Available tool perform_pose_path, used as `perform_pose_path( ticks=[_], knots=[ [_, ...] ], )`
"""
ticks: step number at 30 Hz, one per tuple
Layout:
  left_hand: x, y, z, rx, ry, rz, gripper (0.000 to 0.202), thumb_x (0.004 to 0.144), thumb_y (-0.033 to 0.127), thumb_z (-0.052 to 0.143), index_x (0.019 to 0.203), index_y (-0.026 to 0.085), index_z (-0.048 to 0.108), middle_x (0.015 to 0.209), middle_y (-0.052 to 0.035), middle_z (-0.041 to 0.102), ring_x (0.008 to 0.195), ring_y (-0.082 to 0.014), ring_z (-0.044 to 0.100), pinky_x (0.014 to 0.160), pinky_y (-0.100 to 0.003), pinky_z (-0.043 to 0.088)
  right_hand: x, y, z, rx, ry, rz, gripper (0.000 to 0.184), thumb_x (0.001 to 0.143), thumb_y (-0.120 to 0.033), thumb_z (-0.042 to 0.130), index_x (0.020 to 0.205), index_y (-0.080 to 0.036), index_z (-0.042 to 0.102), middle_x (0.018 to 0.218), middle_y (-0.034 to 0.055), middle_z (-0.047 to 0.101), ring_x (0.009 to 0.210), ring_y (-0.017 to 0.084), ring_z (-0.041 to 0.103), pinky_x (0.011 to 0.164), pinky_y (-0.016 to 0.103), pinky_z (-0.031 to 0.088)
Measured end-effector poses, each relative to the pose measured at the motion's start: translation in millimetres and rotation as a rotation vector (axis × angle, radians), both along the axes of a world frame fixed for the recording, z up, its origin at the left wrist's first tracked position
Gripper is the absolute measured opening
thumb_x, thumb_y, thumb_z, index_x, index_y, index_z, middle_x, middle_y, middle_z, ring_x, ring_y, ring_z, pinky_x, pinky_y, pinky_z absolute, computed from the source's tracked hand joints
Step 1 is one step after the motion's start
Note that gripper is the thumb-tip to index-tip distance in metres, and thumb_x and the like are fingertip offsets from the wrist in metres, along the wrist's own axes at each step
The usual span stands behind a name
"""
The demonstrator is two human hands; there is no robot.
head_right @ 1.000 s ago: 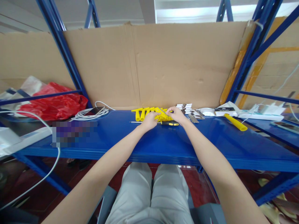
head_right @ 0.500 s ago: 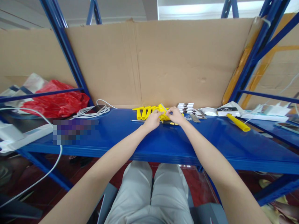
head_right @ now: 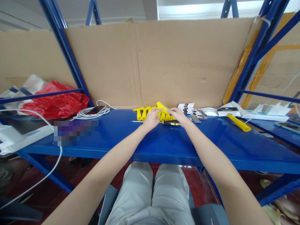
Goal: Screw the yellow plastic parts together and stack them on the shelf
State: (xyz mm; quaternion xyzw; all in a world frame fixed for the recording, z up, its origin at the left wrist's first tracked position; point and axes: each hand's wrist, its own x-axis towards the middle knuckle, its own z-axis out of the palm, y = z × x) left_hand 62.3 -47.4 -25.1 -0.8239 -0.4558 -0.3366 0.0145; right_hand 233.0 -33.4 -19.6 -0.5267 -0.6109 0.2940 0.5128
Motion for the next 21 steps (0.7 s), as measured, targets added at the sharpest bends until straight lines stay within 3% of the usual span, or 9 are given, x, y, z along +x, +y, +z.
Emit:
perform_pose_path(
  ticks=[6,13,21],
  knots=[
    [-4.4,-3.7,1.5,-0.047,0.086,0.014,0.055,0.087,0.003,0.042,0.139,0.015,0.055,0.13,-0.0155,0.06,0.123,-0.0246,0.056,0.106,-0.038,0.044,2.9,-1.3,0.4,0.0,-0.046,0.049,0.034,0.063,-0.05,0.076,0.067,-0.017,0.068,0.077,0.005,0.07,0.079,0.019,0.061,0.076,0.031,0.047],
    [-8.4,-10.0,2.0,-0.149,0.21,0.03,0.073,0.087,0.003,0.042,0.154,0.03,0.034,0.132,-0.0141,0.057,0.115,-0.0275,0.061,0.099,-0.042,0.048,7.2,-0.9,0.9,-0.002,-0.004,-0.015,0.032,0.066,-0.046,0.077,0.074,-0.016,0.071,0.081,0.0067,0.071,0.082,0.019,0.062,0.078,0.032,0.048],
    [-8.3,-8.8,-2.1,-0.129,0.219,-0.025,0.076,0.086,0.001,0.039,0.154,0.033,0.033,0.142,-0.0139,0.05,0.118,-0.0275,0.06,0.098,-0.042,0.049,13.5,-1.2,-0.3,0.029,0.017,0.024,0.047,0.058,-0.06,0.081,0.072,-0.016,0.071,0.082,0.0069,0.071,0.084,0.02,0.063,0.08,0.033,0.049]
  ],
)
